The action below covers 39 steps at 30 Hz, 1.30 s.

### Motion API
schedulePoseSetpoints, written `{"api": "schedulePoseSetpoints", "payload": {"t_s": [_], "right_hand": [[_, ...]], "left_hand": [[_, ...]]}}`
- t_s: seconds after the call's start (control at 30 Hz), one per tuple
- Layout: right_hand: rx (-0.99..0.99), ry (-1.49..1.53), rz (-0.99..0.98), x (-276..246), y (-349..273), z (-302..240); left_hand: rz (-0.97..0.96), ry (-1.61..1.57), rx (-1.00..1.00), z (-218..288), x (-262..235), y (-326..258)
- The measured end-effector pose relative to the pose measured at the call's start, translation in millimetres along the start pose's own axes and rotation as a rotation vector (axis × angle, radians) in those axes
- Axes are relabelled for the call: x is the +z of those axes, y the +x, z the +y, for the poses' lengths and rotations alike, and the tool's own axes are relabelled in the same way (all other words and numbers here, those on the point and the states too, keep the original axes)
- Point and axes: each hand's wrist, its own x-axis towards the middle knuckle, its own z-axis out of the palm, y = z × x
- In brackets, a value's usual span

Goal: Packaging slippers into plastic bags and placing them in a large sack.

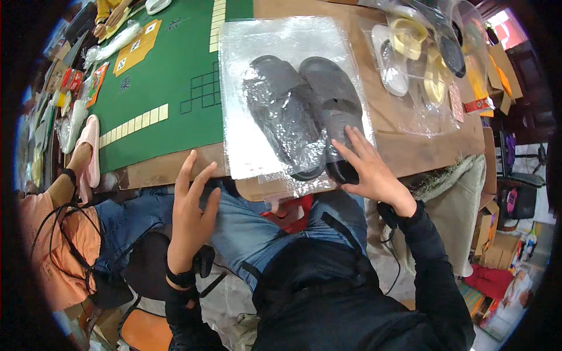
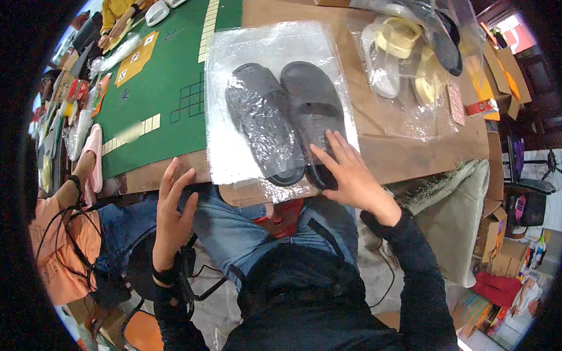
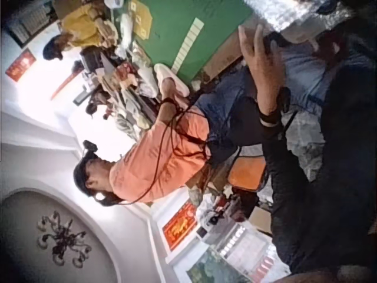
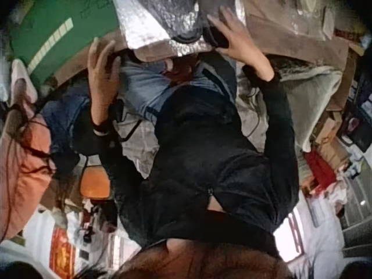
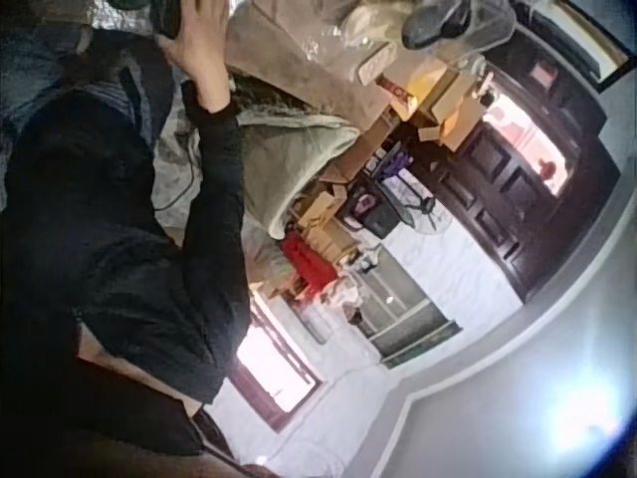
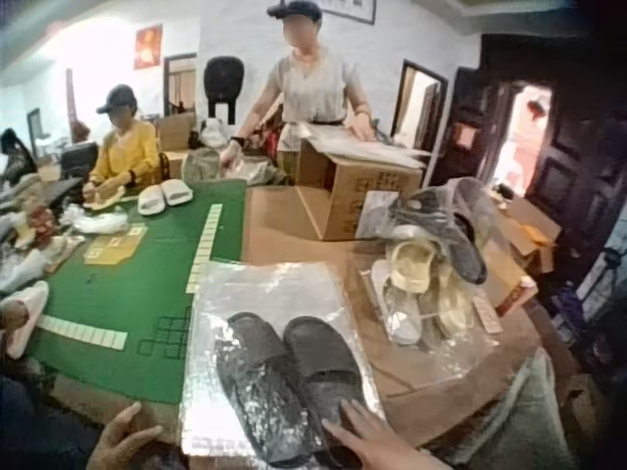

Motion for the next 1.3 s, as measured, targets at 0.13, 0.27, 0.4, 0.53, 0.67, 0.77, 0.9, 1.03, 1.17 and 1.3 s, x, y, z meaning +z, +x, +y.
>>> {"api": "schedulePoseSetpoints", "payload": {"t_s": [0.13,0.27,0.4,0.53,0.67,0.77,0.9,1.03,1.17,1.3], "right_hand": [[-0.006,-0.010,-0.007,0,3,-3],[-0.042,0.029,0.037,3,4,-3],[-0.017,0.120,0.125,17,-1,-8],[0.024,0.058,0.176,24,-5,-15],[0.063,0.046,0.204,23,-5,-16],[0.121,0.018,0.253,27,-2,-24],[0.148,-0.100,0.385,34,8,-28],[0.185,-0.182,0.512,41,13,-31],[0.219,-0.154,0.427,35,19,-31],[0.083,-0.205,0.364,33,13,-26]], "left_hand": [[0.023,-0.088,-0.034,-1,2,6],[0.030,-0.164,0.077,4,26,24],[-0.021,-0.194,0.054,12,41,49],[-0.124,-0.134,0.033,26,53,51],[-0.171,0.028,0.165,30,62,45],[-0.212,-0.022,0.145,40,65,42],[-0.195,0.070,0.061,46,72,36],[-0.004,0.207,0.059,49,97,28],[0.015,0.037,-0.097,39,84,30],[0.086,-0.022,-0.043,20,74,32]]}}
